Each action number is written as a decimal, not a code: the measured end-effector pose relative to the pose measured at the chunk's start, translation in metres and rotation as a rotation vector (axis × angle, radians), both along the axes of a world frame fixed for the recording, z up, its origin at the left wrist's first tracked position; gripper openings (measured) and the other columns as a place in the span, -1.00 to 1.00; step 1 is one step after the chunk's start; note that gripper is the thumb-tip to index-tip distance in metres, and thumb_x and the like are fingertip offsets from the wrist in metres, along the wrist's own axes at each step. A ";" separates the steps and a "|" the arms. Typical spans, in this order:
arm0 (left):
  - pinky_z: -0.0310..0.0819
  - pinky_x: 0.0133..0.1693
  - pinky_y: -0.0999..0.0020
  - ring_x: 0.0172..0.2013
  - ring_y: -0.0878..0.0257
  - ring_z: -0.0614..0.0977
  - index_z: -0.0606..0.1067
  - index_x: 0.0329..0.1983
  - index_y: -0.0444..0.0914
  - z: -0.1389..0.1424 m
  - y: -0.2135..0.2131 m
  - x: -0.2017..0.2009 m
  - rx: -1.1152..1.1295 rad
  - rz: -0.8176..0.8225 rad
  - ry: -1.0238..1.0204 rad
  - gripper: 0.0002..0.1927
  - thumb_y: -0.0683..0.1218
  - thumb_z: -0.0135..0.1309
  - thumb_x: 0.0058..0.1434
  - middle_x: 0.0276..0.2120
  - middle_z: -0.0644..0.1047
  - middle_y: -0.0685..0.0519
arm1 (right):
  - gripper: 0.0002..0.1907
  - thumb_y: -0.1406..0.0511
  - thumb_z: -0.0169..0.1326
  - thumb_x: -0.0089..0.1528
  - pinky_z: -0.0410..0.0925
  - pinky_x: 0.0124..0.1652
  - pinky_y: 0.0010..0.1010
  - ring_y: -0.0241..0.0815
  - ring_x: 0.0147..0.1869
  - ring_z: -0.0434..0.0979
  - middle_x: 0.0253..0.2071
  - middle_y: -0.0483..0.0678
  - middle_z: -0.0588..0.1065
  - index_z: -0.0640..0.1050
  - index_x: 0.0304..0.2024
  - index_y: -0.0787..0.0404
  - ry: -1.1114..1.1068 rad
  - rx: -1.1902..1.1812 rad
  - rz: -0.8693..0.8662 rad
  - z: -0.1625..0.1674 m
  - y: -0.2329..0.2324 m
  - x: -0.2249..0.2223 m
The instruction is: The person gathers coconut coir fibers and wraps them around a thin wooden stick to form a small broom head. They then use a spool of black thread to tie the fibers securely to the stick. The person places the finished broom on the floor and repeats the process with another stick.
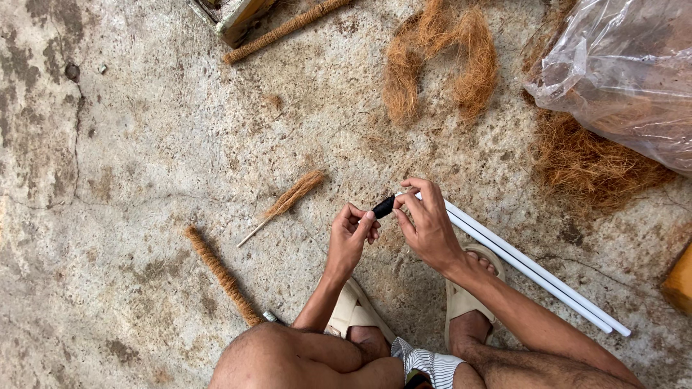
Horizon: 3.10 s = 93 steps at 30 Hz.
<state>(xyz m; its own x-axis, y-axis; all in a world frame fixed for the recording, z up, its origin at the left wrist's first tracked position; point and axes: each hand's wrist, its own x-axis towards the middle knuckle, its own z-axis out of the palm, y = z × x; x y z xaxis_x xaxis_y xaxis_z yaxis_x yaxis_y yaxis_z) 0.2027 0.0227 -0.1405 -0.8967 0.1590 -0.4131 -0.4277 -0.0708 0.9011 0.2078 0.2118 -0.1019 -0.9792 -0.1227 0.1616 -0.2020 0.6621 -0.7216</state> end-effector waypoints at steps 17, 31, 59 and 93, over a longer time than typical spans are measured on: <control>0.41 -0.46 0.55 -0.49 0.36 0.51 0.38 -0.24 -0.29 -0.027 -0.004 0.007 0.471 0.105 -0.251 -0.80 -0.07 -0.01 0.45 -0.40 0.53 -0.02 | -0.90 0.46 0.12 0.24 0.44 0.13 -0.25 -0.02 0.22 0.38 0.15 0.10 0.30 0.45 -0.22 0.31 -0.034 -0.074 -0.018 -0.018 0.001 0.006; 0.21 -0.53 0.61 -0.55 0.47 0.35 0.37 -0.12 -0.35 -0.027 -0.008 0.011 0.755 0.053 -0.422 -0.62 0.08 -0.22 0.55 -0.43 0.46 0.07 | -0.82 0.30 0.04 0.35 0.36 0.25 -0.09 -0.02 0.28 0.39 0.13 0.08 0.33 0.47 -0.07 0.28 -0.074 -0.224 -0.003 -0.018 0.007 0.004; 0.47 -0.32 0.45 -0.37 0.34 0.54 0.35 -0.07 -0.28 -0.011 0.000 0.005 0.305 0.039 -0.065 -0.81 -0.15 0.10 0.38 -0.34 0.53 0.00 | -0.87 0.30 0.03 0.34 0.40 -0.26 -0.40 -0.29 -0.27 0.49 -0.34 -0.12 0.50 0.55 -0.22 0.23 -0.382 -0.421 0.071 -0.013 0.016 0.003; 0.47 -0.52 0.40 -0.48 0.30 0.57 0.42 -0.25 -0.25 0.007 0.000 0.005 -0.417 -0.008 0.173 -0.83 -0.18 0.21 0.28 -0.42 0.55 -0.02 | -0.88 0.34 0.13 0.27 0.35 0.15 -0.13 -0.03 0.18 0.36 0.08 0.06 0.31 0.45 -0.26 0.25 0.018 -0.031 0.059 -0.008 0.009 0.006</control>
